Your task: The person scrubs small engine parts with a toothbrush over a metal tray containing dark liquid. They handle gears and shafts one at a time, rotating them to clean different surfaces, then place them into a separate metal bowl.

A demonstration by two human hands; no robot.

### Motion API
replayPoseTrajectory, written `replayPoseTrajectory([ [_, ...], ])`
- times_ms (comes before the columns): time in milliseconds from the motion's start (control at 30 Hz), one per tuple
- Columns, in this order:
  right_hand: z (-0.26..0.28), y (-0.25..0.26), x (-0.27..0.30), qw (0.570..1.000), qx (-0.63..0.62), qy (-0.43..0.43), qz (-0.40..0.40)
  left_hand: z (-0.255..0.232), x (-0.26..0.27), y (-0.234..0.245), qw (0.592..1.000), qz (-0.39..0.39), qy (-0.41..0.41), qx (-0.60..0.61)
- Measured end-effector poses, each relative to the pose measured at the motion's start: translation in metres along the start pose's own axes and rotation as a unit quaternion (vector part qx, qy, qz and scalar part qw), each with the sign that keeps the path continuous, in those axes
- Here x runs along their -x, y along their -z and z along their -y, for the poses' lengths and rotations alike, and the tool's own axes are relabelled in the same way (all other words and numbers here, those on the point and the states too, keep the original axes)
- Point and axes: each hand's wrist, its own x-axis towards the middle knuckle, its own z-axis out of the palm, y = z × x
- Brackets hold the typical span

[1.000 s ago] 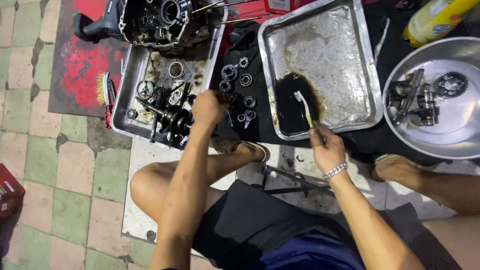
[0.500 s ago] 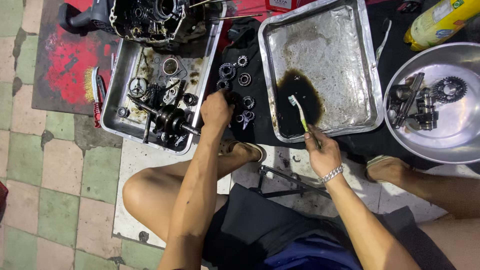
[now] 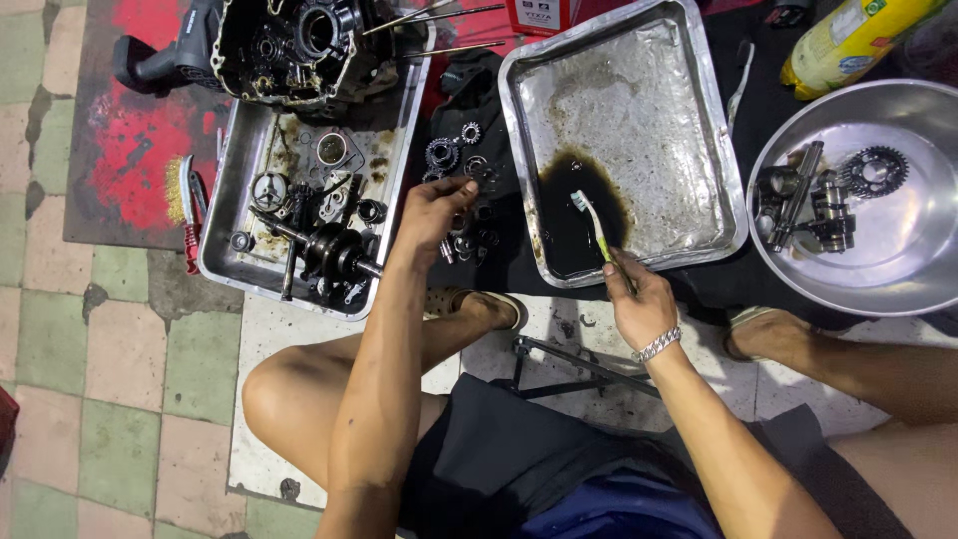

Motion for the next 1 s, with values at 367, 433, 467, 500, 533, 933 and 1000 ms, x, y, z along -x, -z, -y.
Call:
replayPoseTrajectory([
  [367, -0.004, 0.013, -0.004, 0.997, -0.006, -0.072, -0.022, -0.002, 0.025, -0.107, 0.921, 0.092, -0.184, -0.330],
  [433, 0.000, 0.016, -0.004, 0.995, -0.029, -0.095, -0.020, -0.002, 0.027, -0.115, 0.894, 0.105, -0.196, -0.389],
  [467, 0.000, 0.017, -0.004, 0.996, -0.026, -0.079, -0.026, 0.000, 0.026, -0.117, 0.880, 0.084, -0.244, -0.399],
  [500, 0.000, 0.018, -0.006, 0.997, -0.024, -0.063, -0.031, 0.002, 0.025, -0.116, 0.863, 0.063, -0.291, -0.409],
  [533, -0.002, 0.018, -0.006, 0.998, -0.022, -0.046, -0.036, 0.005, 0.024, -0.116, 0.843, 0.041, -0.337, -0.417],
  [933, 0.001, 0.016, -0.006, 0.995, -0.016, -0.099, -0.024, 0.008, 0.042, -0.131, 0.777, 0.090, -0.335, -0.526],
  [1000, 0.004, 0.018, -0.006, 0.997, -0.030, -0.061, -0.028, 0.005, 0.040, -0.129, 0.786, 0.040, -0.334, -0.519],
])
